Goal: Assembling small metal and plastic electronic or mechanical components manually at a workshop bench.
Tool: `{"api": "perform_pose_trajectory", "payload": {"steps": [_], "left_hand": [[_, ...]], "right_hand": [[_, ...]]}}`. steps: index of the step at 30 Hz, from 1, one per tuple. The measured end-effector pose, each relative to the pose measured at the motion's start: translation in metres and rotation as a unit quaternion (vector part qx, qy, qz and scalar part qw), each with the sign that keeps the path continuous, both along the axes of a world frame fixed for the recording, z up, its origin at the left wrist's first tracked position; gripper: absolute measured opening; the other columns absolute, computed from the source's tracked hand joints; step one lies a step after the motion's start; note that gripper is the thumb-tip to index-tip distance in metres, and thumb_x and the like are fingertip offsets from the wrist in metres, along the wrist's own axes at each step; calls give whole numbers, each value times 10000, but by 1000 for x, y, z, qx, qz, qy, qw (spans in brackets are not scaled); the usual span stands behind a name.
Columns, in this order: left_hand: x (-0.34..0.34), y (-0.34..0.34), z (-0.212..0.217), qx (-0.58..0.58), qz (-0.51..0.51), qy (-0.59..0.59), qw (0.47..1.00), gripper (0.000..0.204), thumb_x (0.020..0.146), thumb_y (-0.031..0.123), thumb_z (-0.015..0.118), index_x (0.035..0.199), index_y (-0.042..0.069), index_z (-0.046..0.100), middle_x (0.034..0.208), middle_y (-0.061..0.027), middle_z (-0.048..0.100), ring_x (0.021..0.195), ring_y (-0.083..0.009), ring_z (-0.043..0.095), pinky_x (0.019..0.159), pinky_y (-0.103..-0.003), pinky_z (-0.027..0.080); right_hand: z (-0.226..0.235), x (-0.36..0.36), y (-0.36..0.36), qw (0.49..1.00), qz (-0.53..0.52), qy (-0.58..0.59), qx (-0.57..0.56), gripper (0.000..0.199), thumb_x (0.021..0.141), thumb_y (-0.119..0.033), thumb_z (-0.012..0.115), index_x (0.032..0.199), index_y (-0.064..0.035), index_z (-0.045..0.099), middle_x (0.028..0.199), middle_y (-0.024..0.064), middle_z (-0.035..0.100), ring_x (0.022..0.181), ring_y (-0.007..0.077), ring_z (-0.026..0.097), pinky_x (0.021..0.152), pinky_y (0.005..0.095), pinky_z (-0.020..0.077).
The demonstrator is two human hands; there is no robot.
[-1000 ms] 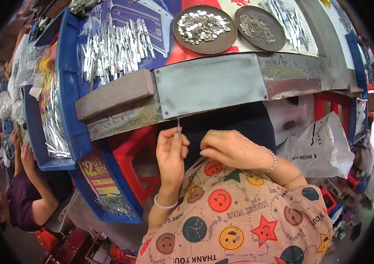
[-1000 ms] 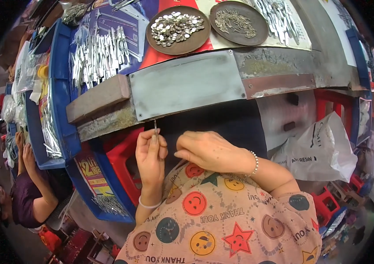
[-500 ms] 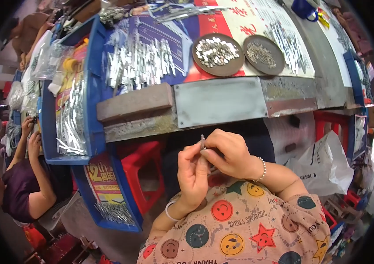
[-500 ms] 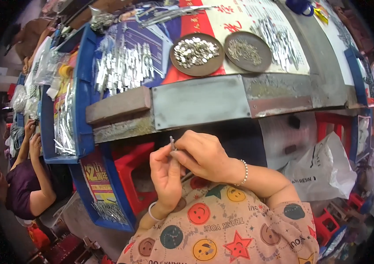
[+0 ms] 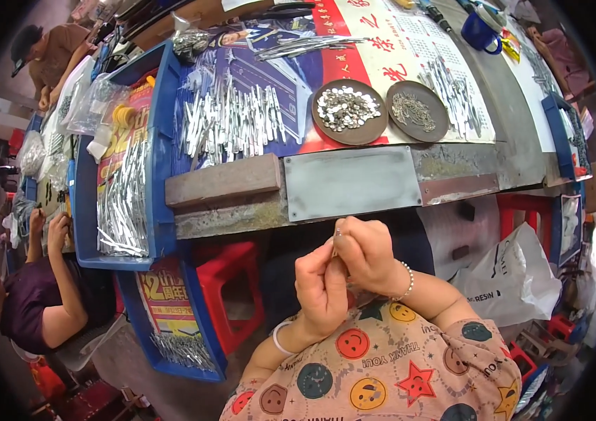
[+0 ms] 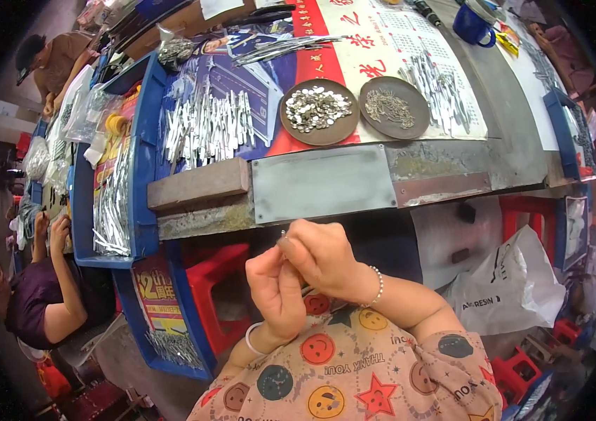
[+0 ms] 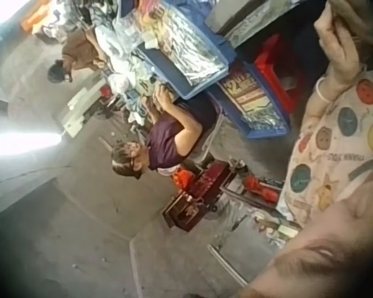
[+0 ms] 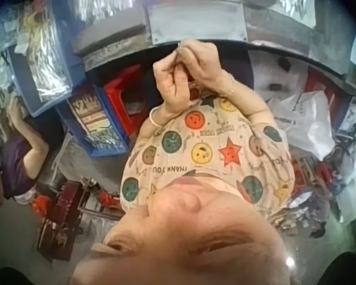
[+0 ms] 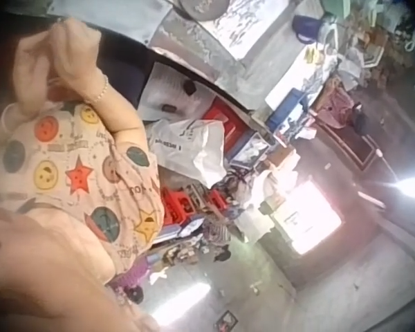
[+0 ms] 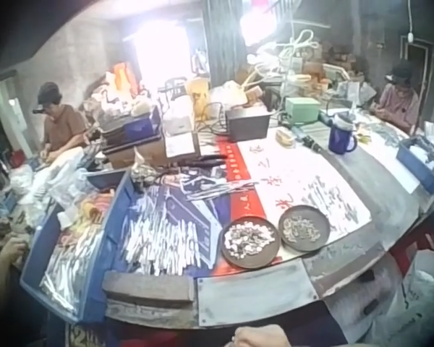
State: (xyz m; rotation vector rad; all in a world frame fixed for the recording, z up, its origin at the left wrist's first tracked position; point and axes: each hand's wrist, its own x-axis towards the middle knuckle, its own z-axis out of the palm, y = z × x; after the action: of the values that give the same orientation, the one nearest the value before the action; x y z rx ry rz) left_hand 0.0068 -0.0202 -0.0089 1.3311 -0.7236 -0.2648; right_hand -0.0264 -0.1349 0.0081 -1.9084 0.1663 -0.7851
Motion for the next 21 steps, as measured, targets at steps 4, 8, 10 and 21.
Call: {"api": "perform_pose_trajectory", "payload": {"steps": [4,8,10,21], "left_hand": [[-2,-3,10,-20,-19,82,996,180,963,30,440,1130,-5,380,1014,-98,528,853,-100,532,772,-232,446],[-2,-7,3,-10,-45,55,997,239,955,7,438,1175,-30,352,1112,-166,538,941,-126,561,829,-244,466],[-1,-11,3,-1,-18,25,1000,214,946,-4,454,1150,-29,392,1051,-141,568,868,-115,578,770,-229,475],[154,-72,52,190,50,-360,912,106,879,14,501,981,-1,523,826,-188,561,696,-341,598,601,-416,477]], "right_hand": [[-3,1,-8,998,10,-63,-15,141,791,-91,672,746,-27,555,614,85,523,460,215,499,427,296,395],[-17,1,-12,991,-43,-83,-92,118,788,-74,656,747,-30,555,595,85,493,435,229,478,405,308,377],[-16,-1,-14,993,-35,-60,-95,116,815,-83,630,747,-26,556,597,89,498,444,232,490,414,304,387],[-10,-38,-59,995,-71,31,57,137,929,-88,484,862,4,560,696,78,538,499,124,493,480,237,398]]}}
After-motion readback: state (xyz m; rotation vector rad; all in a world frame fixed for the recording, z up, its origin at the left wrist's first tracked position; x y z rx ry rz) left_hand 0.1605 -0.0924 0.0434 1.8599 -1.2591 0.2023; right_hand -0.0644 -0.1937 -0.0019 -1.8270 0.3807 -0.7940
